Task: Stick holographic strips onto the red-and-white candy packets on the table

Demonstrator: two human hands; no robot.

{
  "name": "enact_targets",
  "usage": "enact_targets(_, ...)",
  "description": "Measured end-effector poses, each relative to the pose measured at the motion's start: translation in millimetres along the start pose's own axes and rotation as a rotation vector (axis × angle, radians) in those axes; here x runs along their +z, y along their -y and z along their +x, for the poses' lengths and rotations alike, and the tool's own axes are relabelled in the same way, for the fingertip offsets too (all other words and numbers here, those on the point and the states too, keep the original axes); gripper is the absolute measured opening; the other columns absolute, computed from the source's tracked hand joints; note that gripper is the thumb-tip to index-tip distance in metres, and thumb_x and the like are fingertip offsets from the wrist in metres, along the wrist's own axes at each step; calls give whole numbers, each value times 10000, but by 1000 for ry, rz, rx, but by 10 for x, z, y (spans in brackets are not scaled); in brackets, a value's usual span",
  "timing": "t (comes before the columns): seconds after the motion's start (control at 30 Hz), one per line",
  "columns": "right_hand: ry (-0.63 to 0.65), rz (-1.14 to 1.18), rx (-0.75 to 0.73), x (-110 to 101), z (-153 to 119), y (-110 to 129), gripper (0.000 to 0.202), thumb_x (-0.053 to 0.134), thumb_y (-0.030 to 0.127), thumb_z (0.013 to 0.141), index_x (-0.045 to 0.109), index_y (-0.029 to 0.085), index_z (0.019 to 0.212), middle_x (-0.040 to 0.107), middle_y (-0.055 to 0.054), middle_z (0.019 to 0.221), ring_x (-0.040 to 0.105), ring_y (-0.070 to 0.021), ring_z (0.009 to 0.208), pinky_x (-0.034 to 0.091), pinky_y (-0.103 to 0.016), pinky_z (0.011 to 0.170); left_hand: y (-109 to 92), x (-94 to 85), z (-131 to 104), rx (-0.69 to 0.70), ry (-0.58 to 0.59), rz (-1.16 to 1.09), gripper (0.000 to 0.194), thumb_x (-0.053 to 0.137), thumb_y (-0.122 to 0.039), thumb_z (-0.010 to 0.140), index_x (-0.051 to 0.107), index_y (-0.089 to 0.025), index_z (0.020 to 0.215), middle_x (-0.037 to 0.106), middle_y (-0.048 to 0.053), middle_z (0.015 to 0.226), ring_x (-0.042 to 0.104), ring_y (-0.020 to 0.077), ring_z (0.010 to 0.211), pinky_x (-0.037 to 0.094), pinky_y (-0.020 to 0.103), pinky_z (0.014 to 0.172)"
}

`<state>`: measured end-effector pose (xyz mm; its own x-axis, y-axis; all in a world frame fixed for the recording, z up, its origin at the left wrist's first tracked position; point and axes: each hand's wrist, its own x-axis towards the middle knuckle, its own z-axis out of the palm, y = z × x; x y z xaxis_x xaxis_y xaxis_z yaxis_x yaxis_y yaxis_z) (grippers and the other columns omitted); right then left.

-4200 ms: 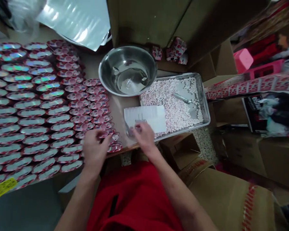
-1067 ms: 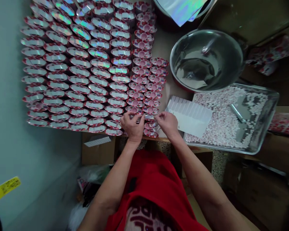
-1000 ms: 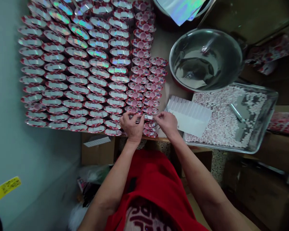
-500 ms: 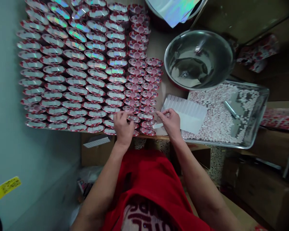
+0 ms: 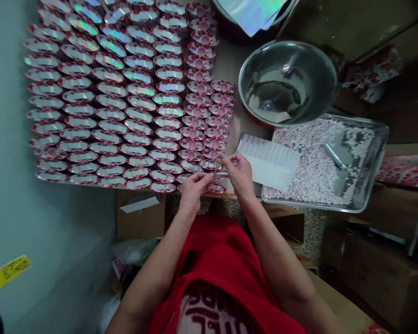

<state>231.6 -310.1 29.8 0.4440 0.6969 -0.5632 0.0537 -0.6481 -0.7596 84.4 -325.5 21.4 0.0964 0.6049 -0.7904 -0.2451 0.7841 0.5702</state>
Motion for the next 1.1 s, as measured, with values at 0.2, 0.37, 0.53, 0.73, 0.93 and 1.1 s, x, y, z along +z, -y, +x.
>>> enact_targets(0.2, 159, 188, 63, -208, 135, -147, 586, 919, 430, 519, 613, 209, 968, 702, 18, 734, 679, -181, 691, 538, -323, 717, -216, -73, 316, 385, -104, 563, 215, 807, -388, 779, 716, -198, 736, 648, 3, 703, 559, 145, 663, 469, 277, 663)
enact_targets(0.37, -68, -27, -37, -96, 344, -139, 409, 815, 360, 654, 627, 197, 979, 733, -29, 789, 722, -221, 785, 527, -331, 744, -358, 64, 583, 664, -337, 1063, 132, 798, -323, 817, 745, -215, 761, 657, 78, 976, 607, 267, 996, 482, 417, 944)
enact_targets(0.53, -136, -277, -61, 45, 486, -92, 342, 736, 313, 720, 618, 210, 1024, 741, -26, 833, 721, -230, 832, 505, -335, 785, -330, 138, 725, 745, -401, 1184, 127, 755, -323, 873, 733, -216, 809, 621, 101, 1097, 563, 313, 1119, 454, 467, 1003)
enact_targets(0.73, -136, -333, -98, 71, 501, -118, 300, 711, 299, 749, 601, 221, 1017, 740, -13, 830, 711, -213, 802, 482, -317, 764, -318, 98, 773, 756, -372, 1223, 121, 753, -323, 870, 725, -219, 813, 608, 103, 1090, 540, 321, 1125, 443, 476, 1001)
enact_targets(0.93, -139, -460, -129, 107, 479, -120, 296, 703, 315, 823, 565, 245, 1075, 736, 8, 824, 701, -216, 808, 472, -327, 786, -302, 129, 779, 760, -392, 1241, 122, 743, -317, 862, 695, -222, 802, 589, 113, 1109, 535, 331, 1126, 444, 488, 999)
enact_targets(1.1, -210, -598, -223, 65, 467, -106, 408, 774, 432, 854, 526, 264, 1132, 723, -58, 1011, 664, -272, 1008, 470, -345, 804, -344, 76, 804, 763, -443, 1238, 201, 777, -365, 826, 638, -231, 882, 595, 127, 1125, 536, 356, 1149, 437, 524, 1036)
